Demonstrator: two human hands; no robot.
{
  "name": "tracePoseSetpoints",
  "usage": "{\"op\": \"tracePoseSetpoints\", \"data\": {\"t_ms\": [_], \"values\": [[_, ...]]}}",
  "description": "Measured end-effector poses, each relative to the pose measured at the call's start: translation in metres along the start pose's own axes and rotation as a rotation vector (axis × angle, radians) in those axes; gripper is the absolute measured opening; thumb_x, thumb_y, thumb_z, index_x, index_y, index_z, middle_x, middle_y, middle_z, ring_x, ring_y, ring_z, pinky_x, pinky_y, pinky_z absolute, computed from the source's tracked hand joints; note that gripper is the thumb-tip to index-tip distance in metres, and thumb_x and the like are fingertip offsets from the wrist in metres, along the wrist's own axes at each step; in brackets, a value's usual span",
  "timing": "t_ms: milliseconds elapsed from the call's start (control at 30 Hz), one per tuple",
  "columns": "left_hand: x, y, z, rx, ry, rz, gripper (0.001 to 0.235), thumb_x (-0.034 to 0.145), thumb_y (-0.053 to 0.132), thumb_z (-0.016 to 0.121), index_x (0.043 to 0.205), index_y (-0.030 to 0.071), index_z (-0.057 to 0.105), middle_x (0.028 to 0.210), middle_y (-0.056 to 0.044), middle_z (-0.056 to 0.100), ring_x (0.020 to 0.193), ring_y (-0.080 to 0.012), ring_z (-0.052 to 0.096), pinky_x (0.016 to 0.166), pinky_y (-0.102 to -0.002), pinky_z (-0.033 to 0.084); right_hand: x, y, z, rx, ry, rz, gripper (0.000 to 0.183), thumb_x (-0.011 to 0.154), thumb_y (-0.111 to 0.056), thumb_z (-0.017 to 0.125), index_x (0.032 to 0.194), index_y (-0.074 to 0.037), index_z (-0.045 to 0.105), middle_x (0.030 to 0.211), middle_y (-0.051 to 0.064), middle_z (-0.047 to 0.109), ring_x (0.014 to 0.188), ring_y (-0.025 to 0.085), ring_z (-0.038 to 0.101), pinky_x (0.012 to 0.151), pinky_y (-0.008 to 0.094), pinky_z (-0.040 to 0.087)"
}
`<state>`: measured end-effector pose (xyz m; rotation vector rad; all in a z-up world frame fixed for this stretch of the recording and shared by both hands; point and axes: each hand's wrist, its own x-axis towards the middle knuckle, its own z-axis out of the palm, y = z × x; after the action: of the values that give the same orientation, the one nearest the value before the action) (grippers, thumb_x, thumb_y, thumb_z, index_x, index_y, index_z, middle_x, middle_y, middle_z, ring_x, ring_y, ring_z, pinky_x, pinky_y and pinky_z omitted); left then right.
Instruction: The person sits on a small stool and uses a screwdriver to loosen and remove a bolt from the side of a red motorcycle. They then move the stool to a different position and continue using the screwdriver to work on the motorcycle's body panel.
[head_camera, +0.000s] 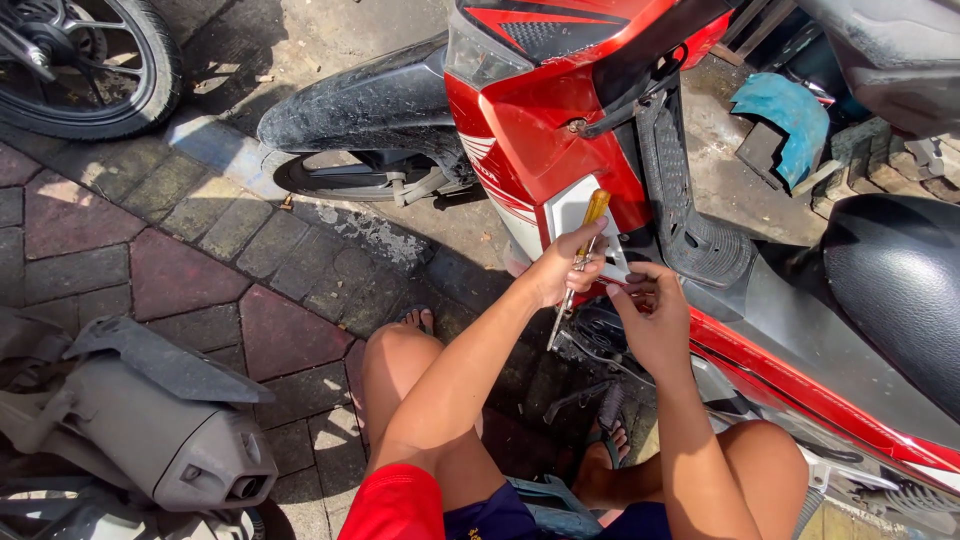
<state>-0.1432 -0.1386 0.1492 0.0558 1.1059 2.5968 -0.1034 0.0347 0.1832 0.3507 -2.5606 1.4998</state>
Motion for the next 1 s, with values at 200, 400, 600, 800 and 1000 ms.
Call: {"op": "tracePoseSetpoints", "data": {"t_ms": [200, 400, 600, 800, 1000], "values": [[-0.013, -0.024, 0.018, -0.098, -0.112, -0.199, 0.078, 0.093, 0.085, 0.034, 0.078, 0.01, 0.045, 0.062, -0.003, 0.039, 0.037, -0.0007, 0.03, 0.031, -0.014, 0.022, 0.013, -0.014, -0.021, -0.128, 0.013, -0.254, 0.038, 0.094, -0.003, 0.077, 0.128, 0.002, 0.061, 0.111, 0.017, 0.059, 0.097, 0.035, 0.07, 0.08, 0.04, 0.058], [-0.021, -0.045, 0.035, -0.054, -0.2, -0.361, 0.084, 0.092, 0.09, 0.02, 0.083, 0.011, 0.043, 0.068, -0.007, 0.041, 0.038, -0.0047, 0.027, 0.033, -0.018, 0.024, 0.034, -0.01, -0.03, -0.229, -0.172, 0.05, 0.041, 0.087, -0.032, 0.088, 0.113, -0.001, 0.076, 0.097, 0.019, 0.072, 0.087, 0.039, 0.073, 0.07, 0.044, 0.06], [-0.021, -0.035, 0.044, -0.048, -0.262, -0.394, 0.09, 0.091, 0.091, 0.01, 0.08, 0.009, 0.045, 0.07, -0.01, 0.045, 0.036, -0.0057, 0.032, 0.034, -0.019, 0.026, 0.029, -0.04, -0.029, -0.082, -0.101, 0.128, 0.031, 0.082, -0.024, 0.091, 0.103, -0.006, 0.079, 0.085, 0.017, 0.071, 0.079, 0.034, 0.074, 0.063, 0.039, 0.058], [0.02, -0.077, 0.017, -0.078, -0.224, -0.512, 0.069, 0.095, 0.079, 0.035, 0.075, 0.013, 0.041, 0.068, -0.004, 0.037, 0.041, -0.0109, 0.035, 0.036, -0.023, 0.026, 0.04, -0.05, -0.054, -0.027, -0.077, -0.118, 0.019, 0.086, -0.01, 0.088, 0.099, -0.001, 0.076, 0.083, 0.017, 0.066, 0.077, 0.027, 0.066, 0.07, 0.036, 0.054], [0.018, -0.056, 0.026, -0.065, -0.024, -0.47, 0.063, 0.095, 0.073, 0.045, 0.069, 0.016, 0.039, 0.06, 0.0, 0.036, 0.047, -0.0177, 0.045, 0.043, -0.027, 0.034, 0.015, -0.09, -0.092, 0.111, 0.031, -0.271, 0.032, 0.08, -0.006, 0.094, 0.1, 0.006, 0.072, 0.085, 0.019, 0.06, 0.079, 0.027, 0.068, 0.074, 0.035, 0.057]]}}
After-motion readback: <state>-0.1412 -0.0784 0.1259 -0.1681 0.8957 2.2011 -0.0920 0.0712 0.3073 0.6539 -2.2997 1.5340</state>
